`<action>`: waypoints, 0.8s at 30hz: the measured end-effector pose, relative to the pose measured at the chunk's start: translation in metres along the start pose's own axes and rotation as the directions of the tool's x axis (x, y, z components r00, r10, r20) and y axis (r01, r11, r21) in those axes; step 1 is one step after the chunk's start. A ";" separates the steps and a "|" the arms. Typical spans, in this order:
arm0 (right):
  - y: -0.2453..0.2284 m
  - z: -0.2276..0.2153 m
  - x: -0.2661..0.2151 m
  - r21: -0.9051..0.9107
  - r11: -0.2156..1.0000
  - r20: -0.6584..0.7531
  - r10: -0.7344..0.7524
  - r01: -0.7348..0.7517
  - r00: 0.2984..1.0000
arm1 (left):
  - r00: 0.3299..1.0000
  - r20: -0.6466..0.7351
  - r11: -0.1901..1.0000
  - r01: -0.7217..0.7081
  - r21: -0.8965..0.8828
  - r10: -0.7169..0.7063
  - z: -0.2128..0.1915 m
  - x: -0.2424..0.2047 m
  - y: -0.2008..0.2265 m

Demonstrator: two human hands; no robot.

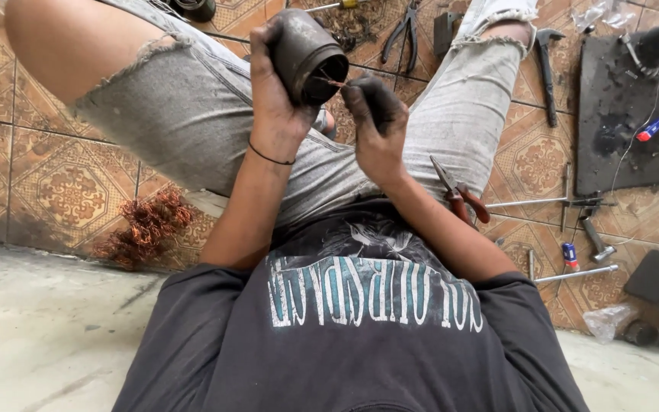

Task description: The person sits on a tiled floor and uses pliers to scrape and remove debris from the interior of a short metal pipe. They repeatedly insert the pliers, twist, and pull out dark residue, occasionally inspecting the pipe's interior.

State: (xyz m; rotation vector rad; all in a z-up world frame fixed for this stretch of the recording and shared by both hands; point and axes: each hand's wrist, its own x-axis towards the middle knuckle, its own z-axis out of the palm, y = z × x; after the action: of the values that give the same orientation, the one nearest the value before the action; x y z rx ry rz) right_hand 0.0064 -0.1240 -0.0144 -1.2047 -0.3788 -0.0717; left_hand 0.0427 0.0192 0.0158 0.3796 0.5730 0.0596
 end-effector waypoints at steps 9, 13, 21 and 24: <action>-0.014 0.015 0.016 -0.141 0.989 0.023 -0.039 0.042 0.999 | 0.992 -0.050 0.993 -0.116 0.014 0.117 -0.005 0.015 -0.006; -0.017 0.018 0.014 -0.117 0.993 -0.024 -0.010 0.007 1.000 | 0.996 -0.059 0.997 -0.073 0.012 0.073 -0.006 0.014 -0.002; -0.045 0.023 -0.001 -0.204 0.969 0.211 -0.093 0.137 0.973 | 0.918 0.233 0.947 -0.307 -0.095 0.321 -0.056 0.083 0.022; -0.062 0.021 0.020 -0.208 0.962 0.133 -0.153 0.179 0.979 | 0.957 0.093 0.953 -0.259 -0.154 0.275 -0.046 0.083 0.010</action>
State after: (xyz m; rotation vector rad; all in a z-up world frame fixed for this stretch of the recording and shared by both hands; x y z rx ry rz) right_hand 0.0039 -0.1248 0.0541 -1.3971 -0.5859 -0.1937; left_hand 0.0885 0.0573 -0.0591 0.3188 0.3995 0.3362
